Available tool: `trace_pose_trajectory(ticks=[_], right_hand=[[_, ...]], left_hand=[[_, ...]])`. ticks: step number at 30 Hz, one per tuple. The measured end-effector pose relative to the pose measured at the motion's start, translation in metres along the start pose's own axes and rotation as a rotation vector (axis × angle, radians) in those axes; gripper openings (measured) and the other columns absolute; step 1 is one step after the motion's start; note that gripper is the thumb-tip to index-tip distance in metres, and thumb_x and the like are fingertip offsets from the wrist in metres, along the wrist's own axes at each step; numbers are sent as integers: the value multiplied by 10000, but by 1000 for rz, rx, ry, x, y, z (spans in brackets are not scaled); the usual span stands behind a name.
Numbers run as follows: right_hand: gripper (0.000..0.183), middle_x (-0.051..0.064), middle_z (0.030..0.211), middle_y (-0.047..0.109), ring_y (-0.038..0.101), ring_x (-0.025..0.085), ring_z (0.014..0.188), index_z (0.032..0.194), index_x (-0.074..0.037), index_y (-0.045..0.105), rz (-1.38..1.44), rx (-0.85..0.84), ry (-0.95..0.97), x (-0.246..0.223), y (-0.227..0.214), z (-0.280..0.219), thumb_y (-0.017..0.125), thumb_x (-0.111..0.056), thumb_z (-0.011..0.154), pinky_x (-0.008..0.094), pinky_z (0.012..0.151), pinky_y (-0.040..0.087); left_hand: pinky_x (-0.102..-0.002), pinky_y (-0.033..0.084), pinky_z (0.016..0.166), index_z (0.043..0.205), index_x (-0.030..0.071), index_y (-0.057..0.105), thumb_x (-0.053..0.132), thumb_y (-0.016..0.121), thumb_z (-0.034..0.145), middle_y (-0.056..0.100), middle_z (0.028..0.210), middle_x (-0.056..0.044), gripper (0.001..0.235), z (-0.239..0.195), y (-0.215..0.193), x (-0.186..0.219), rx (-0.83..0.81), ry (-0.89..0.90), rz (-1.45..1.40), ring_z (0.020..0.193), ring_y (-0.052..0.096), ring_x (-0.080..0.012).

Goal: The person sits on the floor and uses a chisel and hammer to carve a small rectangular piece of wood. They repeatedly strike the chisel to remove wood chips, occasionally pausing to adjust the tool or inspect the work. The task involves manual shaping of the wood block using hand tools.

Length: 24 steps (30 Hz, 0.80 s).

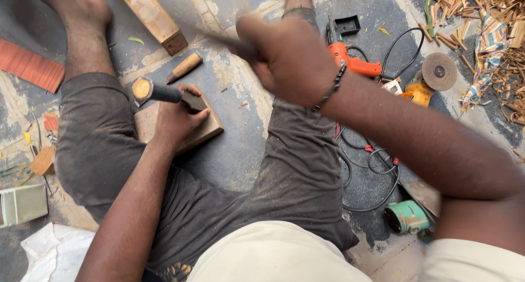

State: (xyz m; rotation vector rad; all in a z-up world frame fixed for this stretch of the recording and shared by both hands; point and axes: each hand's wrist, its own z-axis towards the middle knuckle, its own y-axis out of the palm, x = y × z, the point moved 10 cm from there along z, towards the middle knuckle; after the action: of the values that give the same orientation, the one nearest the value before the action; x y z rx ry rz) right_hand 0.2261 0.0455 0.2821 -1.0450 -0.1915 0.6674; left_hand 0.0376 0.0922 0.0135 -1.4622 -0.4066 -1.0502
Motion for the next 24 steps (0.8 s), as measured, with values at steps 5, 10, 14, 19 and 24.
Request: trace_pose_trajectory(ticks=[5, 10, 14, 19, 24], right_hand=[[180, 124, 653, 624, 605, 331, 531, 957, -74, 609, -244, -259, 61, 19, 28, -4, 758, -165, 917, 491, 427, 427], [228, 196, 710, 570, 548, 355, 567, 938, -5, 568, 258, 90, 120, 5, -46, 19, 761, -108, 1000, 490, 522, 417], [211, 167, 684, 529, 487, 333, 551, 924, -4, 523, 611, 117, 239, 11, -44, 12, 700, -26, 1037, 474, 554, 399], [117, 110, 639, 630, 646, 312, 535, 963, -87, 611, -310, -363, 80, 21, 43, -14, 715, -140, 949, 447, 410, 449], [139, 97, 662, 625, 634, 319, 566, 929, -86, 609, -122, -262, 89, 27, 37, -33, 724, -163, 924, 458, 504, 462]], left_hand=[[-362, 577, 815, 1093, 72, 610, 164, 891, 733, 702, 1022, -116, 466, -2, 3, -2, -17, -26, 1, 945, 712, -250], [-351, 574, 807, 1095, 79, 595, 176, 878, 746, 704, 991, -94, 459, -5, 5, -10, -27, -95, -78, 918, 722, -227], [-349, 580, 819, 1084, 88, 609, 184, 891, 730, 704, 1004, -95, 462, -5, 6, -12, -36, -81, -42, 931, 716, -224], [-382, 555, 839, 1090, 76, 621, 165, 909, 721, 700, 1029, -120, 476, -4, 2, -7, 26, 20, 2, 965, 692, -263], [-343, 578, 843, 1102, 92, 618, 199, 892, 737, 712, 1058, -87, 469, -5, 8, -15, -6, -77, -79, 968, 716, -217]])
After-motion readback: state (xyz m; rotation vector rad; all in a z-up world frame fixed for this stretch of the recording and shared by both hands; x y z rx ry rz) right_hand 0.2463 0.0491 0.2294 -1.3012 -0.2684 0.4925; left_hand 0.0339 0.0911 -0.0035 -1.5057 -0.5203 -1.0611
